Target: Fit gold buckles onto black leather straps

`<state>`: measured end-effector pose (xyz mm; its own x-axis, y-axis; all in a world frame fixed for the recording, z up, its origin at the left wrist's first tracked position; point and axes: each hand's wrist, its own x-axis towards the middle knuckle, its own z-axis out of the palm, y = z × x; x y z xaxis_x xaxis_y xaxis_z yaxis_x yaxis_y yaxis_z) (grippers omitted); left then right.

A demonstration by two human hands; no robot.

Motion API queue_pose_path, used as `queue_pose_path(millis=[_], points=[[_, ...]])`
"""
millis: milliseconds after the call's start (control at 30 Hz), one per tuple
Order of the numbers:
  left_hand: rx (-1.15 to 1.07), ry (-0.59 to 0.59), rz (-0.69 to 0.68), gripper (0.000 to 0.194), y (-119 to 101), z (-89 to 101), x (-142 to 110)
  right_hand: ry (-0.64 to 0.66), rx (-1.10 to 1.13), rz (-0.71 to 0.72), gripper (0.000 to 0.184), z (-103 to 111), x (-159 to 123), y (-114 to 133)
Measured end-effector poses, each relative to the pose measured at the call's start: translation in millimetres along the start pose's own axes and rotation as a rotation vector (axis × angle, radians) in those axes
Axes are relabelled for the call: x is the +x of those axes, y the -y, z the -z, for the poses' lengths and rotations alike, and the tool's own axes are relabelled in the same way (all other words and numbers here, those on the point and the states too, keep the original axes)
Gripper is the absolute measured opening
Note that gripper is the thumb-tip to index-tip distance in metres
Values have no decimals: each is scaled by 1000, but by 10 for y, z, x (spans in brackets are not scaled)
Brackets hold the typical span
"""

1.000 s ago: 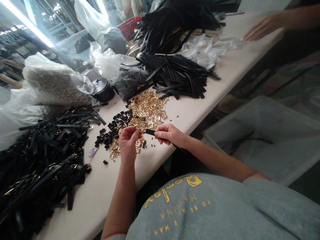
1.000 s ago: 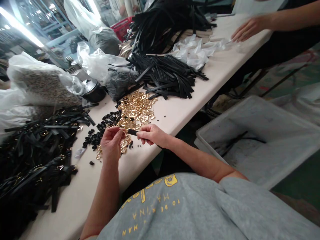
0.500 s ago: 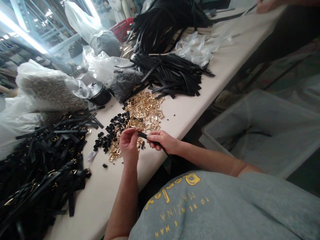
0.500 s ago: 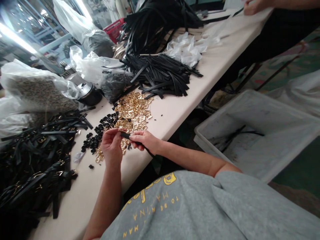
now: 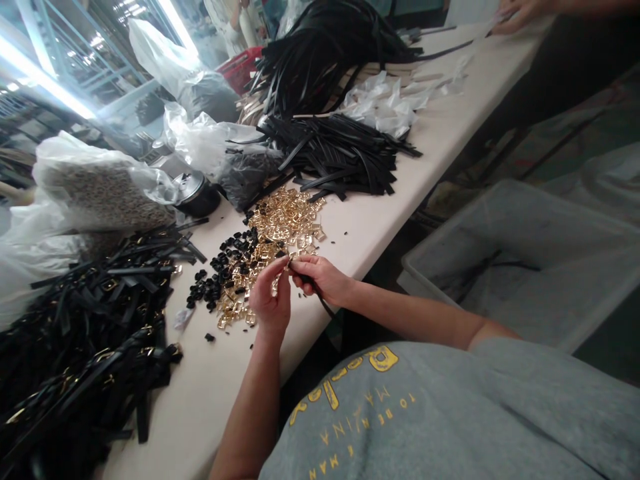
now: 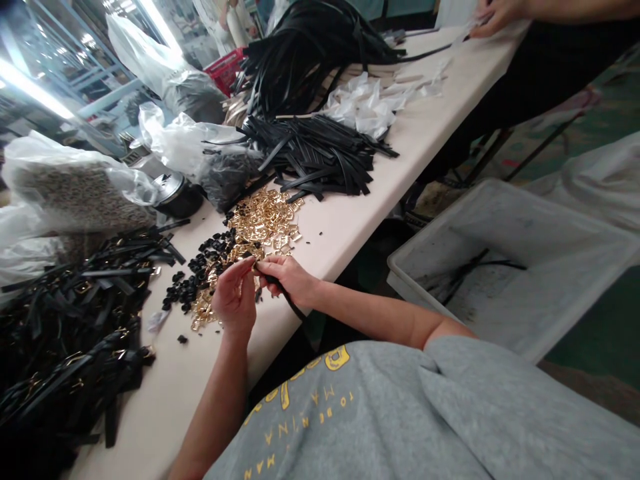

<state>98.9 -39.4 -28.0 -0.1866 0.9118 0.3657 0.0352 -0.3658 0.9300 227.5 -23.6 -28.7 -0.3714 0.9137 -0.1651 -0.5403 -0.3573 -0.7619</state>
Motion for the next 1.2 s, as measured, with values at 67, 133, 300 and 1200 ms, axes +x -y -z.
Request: queue_pose_path(millis=[67, 133, 300, 1200], points=[[-23, 0, -40, 21, -7, -16, 13, -4, -102, 78, 40, 16, 1, 34], [-76, -24, -77, 21, -9, -17, 46, -29, -241, 171, 41, 36, -11, 70], [-195, 24, 213, 30, 37, 35, 128, -48, -623, 334, 36, 117, -50, 148], [-294, 241, 346, 24, -11, 74, 83, 65, -1025, 553, 37, 250, -164, 231]])
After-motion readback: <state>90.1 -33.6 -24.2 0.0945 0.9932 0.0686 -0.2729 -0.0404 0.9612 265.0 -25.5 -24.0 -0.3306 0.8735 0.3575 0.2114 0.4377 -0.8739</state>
